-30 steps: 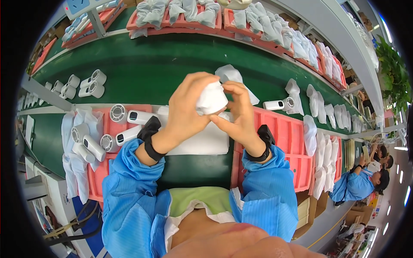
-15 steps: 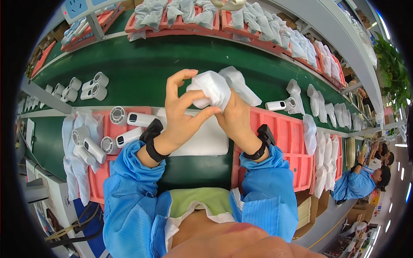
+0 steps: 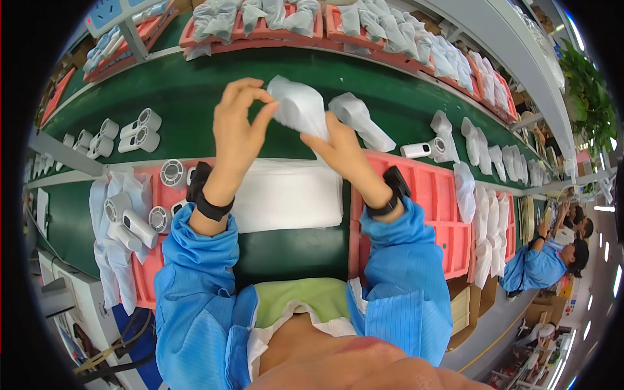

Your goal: The person packages handheld fans by hand, picking up a fan and a plastic bag, sliding the fan into the bag, and placing the bagged fan onto a pink tray.

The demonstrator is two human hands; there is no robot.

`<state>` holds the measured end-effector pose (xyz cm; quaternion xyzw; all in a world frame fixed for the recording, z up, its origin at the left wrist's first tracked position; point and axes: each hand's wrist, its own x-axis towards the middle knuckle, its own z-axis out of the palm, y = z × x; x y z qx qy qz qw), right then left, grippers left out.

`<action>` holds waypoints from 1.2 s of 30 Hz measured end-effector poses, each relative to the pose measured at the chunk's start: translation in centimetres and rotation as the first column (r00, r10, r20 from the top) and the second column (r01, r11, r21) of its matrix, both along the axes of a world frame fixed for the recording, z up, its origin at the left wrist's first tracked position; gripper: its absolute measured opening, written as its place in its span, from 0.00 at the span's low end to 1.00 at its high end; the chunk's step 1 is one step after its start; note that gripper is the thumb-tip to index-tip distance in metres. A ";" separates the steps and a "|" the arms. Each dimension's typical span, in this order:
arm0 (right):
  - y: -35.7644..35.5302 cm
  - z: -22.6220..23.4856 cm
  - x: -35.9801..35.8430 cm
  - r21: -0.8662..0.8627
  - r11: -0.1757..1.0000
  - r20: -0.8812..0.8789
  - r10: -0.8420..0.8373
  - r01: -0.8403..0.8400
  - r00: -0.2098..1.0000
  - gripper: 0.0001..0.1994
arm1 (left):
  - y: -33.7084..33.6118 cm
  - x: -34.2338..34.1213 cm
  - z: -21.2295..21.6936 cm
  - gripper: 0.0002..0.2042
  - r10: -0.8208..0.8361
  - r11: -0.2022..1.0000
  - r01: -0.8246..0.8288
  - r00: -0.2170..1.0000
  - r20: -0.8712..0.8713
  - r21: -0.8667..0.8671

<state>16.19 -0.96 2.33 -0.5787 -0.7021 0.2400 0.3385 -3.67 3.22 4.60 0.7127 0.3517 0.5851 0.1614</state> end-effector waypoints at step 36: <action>-4.7 8.7 6.2 0.130 0.991 0.039 0.016 -0.021 0.999 0.24 | -1.7 -0.5 -4.1 0.08 -0.563 0.670 0.406 0.824 -0.069 -0.622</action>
